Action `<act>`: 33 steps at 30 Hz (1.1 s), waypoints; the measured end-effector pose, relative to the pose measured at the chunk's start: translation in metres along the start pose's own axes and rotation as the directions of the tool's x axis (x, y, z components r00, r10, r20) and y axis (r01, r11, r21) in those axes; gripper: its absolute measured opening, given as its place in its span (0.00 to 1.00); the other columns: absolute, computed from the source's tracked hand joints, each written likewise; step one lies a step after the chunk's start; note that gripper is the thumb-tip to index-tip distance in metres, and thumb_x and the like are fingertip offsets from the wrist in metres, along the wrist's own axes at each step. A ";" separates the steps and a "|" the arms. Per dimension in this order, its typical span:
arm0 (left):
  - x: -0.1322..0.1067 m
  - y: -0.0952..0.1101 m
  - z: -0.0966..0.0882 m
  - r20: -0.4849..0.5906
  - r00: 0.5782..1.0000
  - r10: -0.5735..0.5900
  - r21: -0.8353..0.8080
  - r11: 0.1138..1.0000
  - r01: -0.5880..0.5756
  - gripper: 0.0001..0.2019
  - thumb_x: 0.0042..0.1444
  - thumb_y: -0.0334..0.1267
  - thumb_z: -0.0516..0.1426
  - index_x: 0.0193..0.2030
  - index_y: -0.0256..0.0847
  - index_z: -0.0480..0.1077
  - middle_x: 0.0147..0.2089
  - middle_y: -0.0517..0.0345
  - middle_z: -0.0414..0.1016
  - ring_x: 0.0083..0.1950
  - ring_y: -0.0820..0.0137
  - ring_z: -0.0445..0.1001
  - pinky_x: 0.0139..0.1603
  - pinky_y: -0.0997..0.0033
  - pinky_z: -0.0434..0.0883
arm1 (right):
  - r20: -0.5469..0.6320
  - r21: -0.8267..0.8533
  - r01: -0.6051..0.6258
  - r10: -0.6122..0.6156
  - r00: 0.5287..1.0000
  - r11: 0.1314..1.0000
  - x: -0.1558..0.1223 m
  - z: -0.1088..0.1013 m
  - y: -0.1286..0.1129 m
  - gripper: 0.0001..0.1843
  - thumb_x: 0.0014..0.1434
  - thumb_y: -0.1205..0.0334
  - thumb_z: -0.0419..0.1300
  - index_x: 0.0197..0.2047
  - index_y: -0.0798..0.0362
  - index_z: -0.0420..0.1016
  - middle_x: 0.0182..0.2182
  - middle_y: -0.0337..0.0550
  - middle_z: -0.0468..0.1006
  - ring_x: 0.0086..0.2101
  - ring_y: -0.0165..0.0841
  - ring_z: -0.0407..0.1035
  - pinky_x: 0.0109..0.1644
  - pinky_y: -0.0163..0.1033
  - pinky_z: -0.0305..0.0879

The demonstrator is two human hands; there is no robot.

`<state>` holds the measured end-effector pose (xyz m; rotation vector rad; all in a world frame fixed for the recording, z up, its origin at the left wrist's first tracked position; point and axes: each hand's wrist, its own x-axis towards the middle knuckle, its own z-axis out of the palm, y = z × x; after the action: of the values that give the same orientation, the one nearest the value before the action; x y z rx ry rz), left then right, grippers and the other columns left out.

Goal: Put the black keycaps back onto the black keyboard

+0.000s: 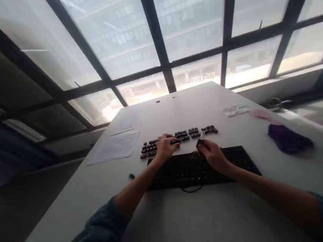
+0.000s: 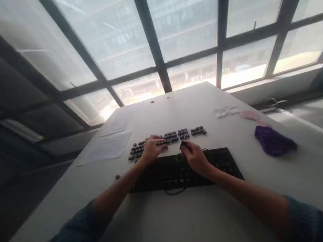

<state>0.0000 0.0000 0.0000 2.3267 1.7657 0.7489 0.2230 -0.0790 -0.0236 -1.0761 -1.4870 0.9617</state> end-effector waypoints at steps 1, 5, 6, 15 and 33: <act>-0.009 0.005 0.000 -0.008 0.998 0.056 -0.015 0.998 -0.056 0.08 0.55 0.37 0.66 0.43 0.46 0.81 0.50 0.52 0.74 0.55 0.56 0.69 0.59 0.54 0.65 | 0.011 -0.040 0.018 -0.018 1.000 0.999 -0.002 -0.002 0.000 0.15 0.67 0.54 0.52 0.30 0.51 0.62 0.24 0.37 0.66 0.25 0.31 0.60 0.29 0.37 0.55; -0.048 0.026 0.001 0.018 0.974 0.226 -0.111 0.968 -0.223 0.08 0.60 0.34 0.61 0.45 0.45 0.80 0.47 0.54 0.75 0.51 0.61 0.70 0.56 0.59 0.66 | 0.067 -0.155 0.069 -0.060 0.996 0.985 -0.009 -0.009 0.000 0.14 0.66 0.57 0.53 0.29 0.51 0.62 0.23 0.36 0.66 0.25 0.30 0.59 0.30 0.37 0.54; -0.056 0.032 0.001 0.041 0.966 0.256 -0.147 0.958 -0.248 0.08 0.61 0.35 0.60 0.45 0.45 0.80 0.45 0.54 0.75 0.50 0.62 0.71 0.55 0.60 0.67 | 0.084 -0.172 0.076 -0.062 0.995 0.982 -0.010 -0.010 0.000 0.14 0.66 0.58 0.53 0.29 0.52 0.63 0.23 0.36 0.67 0.26 0.30 0.60 0.30 0.37 0.54; -0.085 0.046 0.014 0.134 0.942 0.307 -0.259 0.929 -0.265 0.12 0.53 0.46 0.68 0.42 0.46 0.80 0.40 0.55 0.76 0.46 0.63 0.72 0.48 0.65 0.68 | 0.227 -0.248 0.145 -0.088 0.970 0.958 -0.013 -0.008 0.001 0.12 0.66 0.61 0.53 0.30 0.52 0.64 0.24 0.37 0.70 0.27 0.31 0.61 0.32 0.37 0.56; -0.083 0.054 0.015 0.169 0.879 0.445 -0.326 0.867 -0.377 0.05 0.58 0.36 0.63 0.40 0.39 0.77 0.44 0.52 0.77 0.46 0.63 0.74 0.48 0.67 0.71 | 0.314 -0.229 0.487 -0.410 0.857 0.843 -0.026 -0.011 0.008 0.08 0.69 0.66 0.51 0.36 0.50 0.66 0.33 0.43 0.72 0.33 0.34 0.66 0.38 0.37 0.61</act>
<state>0.0380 -0.0913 -0.0180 2.4883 0.9909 0.6815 0.2375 -0.1010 -0.0364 -0.7630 -2.0390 0.5559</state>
